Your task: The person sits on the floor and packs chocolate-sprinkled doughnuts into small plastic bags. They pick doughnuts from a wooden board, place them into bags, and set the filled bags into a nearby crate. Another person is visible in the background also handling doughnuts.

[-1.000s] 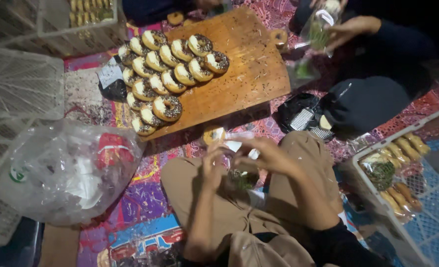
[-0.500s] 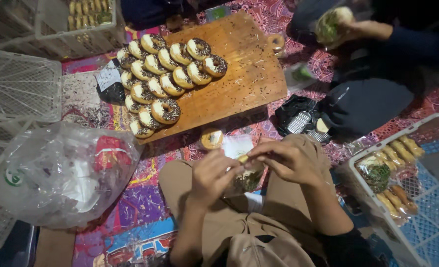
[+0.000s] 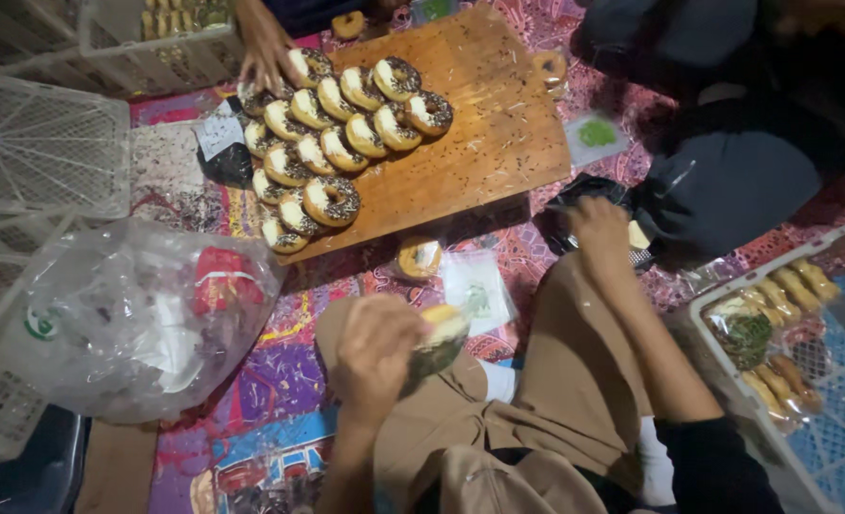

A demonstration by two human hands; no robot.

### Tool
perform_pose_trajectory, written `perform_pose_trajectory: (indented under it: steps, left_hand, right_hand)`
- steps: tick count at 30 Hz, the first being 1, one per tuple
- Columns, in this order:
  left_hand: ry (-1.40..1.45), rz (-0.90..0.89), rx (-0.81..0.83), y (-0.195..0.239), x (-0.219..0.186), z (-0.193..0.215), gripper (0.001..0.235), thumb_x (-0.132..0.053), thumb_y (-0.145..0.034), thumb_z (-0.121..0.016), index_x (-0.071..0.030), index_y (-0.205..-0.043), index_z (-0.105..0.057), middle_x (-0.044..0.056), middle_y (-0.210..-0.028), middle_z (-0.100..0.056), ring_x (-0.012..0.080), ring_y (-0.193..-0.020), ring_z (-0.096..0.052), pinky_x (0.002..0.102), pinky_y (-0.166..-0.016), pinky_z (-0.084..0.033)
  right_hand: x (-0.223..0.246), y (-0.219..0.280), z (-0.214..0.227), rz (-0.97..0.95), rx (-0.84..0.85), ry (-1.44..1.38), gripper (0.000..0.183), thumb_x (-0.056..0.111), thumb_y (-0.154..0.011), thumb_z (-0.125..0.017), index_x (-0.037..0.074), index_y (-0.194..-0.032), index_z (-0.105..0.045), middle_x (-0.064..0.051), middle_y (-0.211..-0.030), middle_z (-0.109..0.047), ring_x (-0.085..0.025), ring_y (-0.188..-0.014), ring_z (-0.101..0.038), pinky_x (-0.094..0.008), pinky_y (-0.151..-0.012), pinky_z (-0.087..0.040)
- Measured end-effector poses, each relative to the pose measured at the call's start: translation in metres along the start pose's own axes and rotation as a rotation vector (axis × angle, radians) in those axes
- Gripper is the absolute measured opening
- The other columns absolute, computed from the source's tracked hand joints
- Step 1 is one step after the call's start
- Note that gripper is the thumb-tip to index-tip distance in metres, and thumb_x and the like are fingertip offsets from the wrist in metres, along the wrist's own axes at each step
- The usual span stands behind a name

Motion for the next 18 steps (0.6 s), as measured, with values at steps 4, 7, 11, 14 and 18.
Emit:
perform_pose_trajectory:
  steps: [4, 7, 11, 14, 18]
  left_hand:
    - [-0.422, 0.437, -0.050, 0.005, 0.035, -0.006, 0.018, -0.013, -0.096, -0.071, -0.003, -0.112, -0.071, 0.020, -0.121, -0.073, 0.0294, -0.081, -0.071, 0.037, -0.062, -0.056]
    - [-0.023, 0.873, -0.051, 0.013, 0.082, -0.025, 0.018, -0.023, -0.104, -0.065, -0.005, -0.102, -0.065, 0.011, -0.089, -0.078, 0.0156, -0.078, -0.075, 0.031, -0.067, -0.054]
    - [-0.070, 0.648, -0.321, 0.050, 0.156, -0.022, 0.015, -0.019, -0.098, -0.073, -0.005, -0.096, -0.069, 0.010, -0.087, -0.075, 0.0171, -0.077, -0.069, 0.031, -0.070, -0.053]
    - [-0.187, 0.552, -0.394, 0.142, 0.196, -0.025, 0.020, -0.015, -0.095, -0.079, -0.002, -0.088, -0.066, 0.008, -0.086, -0.065, 0.0169, -0.078, -0.060, 0.031, -0.072, -0.049]
    - [0.127, 1.003, -0.465, 0.262, 0.251, -0.041, 0.021, -0.014, -0.092, -0.081, 0.000, -0.092, -0.064, 0.004, -0.084, -0.061, 0.0096, -0.077, -0.057, 0.025, -0.070, -0.050]
  right_hand:
    - [-0.042, -0.013, -0.022, -0.250, 0.191, -0.582, 0.077, 0.020, -0.086, -0.080, 0.013, -0.150, -0.037, -0.011, -0.148, -0.045, -0.023, -0.117, -0.061, -0.040, -0.099, -0.049]
    - [-0.039, -0.052, -0.086, -0.069, -0.060, -1.057, 0.081, 0.012, -0.082, -0.083, 0.007, -0.151, -0.040, -0.011, -0.152, -0.042, -0.025, -0.133, -0.046, -0.042, -0.109, -0.044]
    - [-0.053, -0.107, -0.189, -0.195, -0.659, -1.192, 0.017, 0.016, -0.099, -0.073, -0.001, -0.098, -0.069, -0.009, -0.124, -0.061, -0.020, -0.115, -0.060, -0.036, -0.098, -0.049]
    - [-0.040, -0.088, -0.267, -0.743, -0.607, -1.115, 0.020, 0.025, -0.102, -0.069, 0.005, -0.097, -0.066, -0.007, -0.092, -0.063, -0.015, -0.087, -0.058, -0.033, -0.078, -0.050]
    - [-0.020, -0.040, -0.315, -0.644, -0.314, -0.921, 0.028, 0.028, -0.091, -0.075, 0.002, -0.082, -0.072, 0.001, -0.078, -0.065, -0.016, -0.075, -0.061, -0.033, -0.072, -0.050]
Point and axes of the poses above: each hand's wrist, its own y-axis away from the middle knuckle, its own z-axis out of the back of the hand, x = y × z, the point moved 3 cm from there along -y, towards the middle knuckle
